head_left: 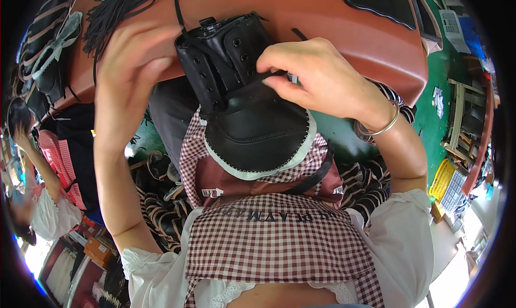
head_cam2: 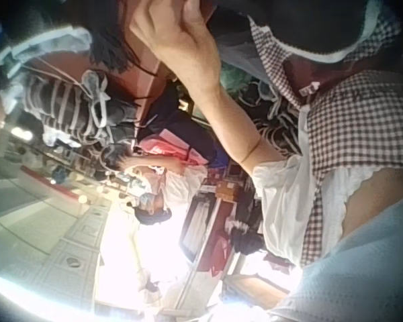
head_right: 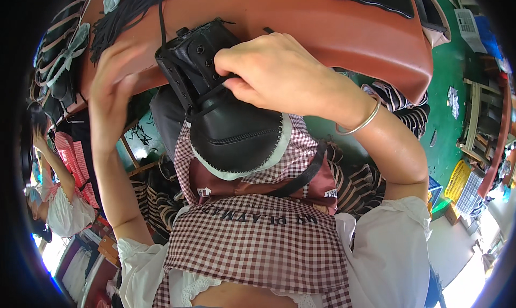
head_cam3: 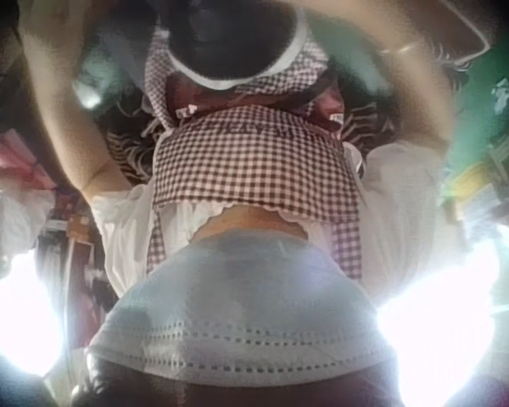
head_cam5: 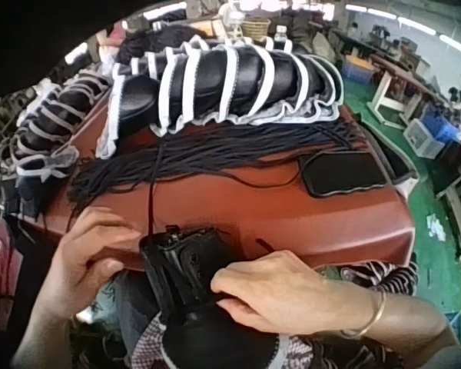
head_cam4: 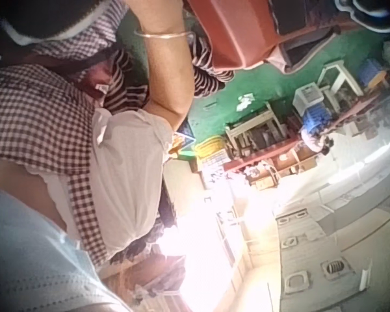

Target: The person is lacing shoestrings into a series of black boots at a factory workbench.

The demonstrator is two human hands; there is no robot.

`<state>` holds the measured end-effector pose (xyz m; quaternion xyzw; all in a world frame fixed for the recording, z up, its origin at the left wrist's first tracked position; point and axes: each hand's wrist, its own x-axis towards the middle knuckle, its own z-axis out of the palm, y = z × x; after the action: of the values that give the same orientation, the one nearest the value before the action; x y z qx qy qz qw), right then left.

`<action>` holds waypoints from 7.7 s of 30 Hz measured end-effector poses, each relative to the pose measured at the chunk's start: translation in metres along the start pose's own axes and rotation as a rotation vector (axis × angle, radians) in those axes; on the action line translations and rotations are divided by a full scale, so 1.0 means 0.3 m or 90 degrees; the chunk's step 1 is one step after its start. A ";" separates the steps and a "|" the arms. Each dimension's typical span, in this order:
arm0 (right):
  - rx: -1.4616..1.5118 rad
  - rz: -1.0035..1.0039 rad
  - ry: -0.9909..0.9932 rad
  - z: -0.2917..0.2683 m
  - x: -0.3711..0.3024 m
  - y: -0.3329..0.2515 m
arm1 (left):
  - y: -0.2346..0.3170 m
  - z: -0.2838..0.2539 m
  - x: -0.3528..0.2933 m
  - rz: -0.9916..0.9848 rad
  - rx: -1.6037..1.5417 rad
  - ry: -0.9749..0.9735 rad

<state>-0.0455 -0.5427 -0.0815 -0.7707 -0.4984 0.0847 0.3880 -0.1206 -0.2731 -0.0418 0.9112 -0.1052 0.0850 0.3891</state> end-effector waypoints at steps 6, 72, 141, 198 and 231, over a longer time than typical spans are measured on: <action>-0.173 -0.054 -0.019 -0.032 0.009 -0.043 | -0.014 0.116 0.077 0.269 0.382 -0.003; -0.040 0.089 0.275 0.163 -0.023 -0.006 | 0.132 0.307 -0.041 0.027 0.308 0.075; 0.031 0.117 0.396 0.110 0.024 -0.019 | 0.059 0.294 0.020 -0.010 0.142 0.173; -0.175 -0.067 0.165 0.172 0.216 -0.059 | 0.002 0.224 -0.094 -0.185 -0.102 0.181; 0.093 0.158 0.216 0.014 0.021 -0.043 | 0.039 0.144 -0.241 -0.232 -0.037 0.016</action>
<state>-0.0537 -0.5327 -0.0740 -0.7991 -0.3203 0.0368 0.5074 -0.1901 -0.3033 -0.0803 0.9023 0.0641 0.0213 0.4258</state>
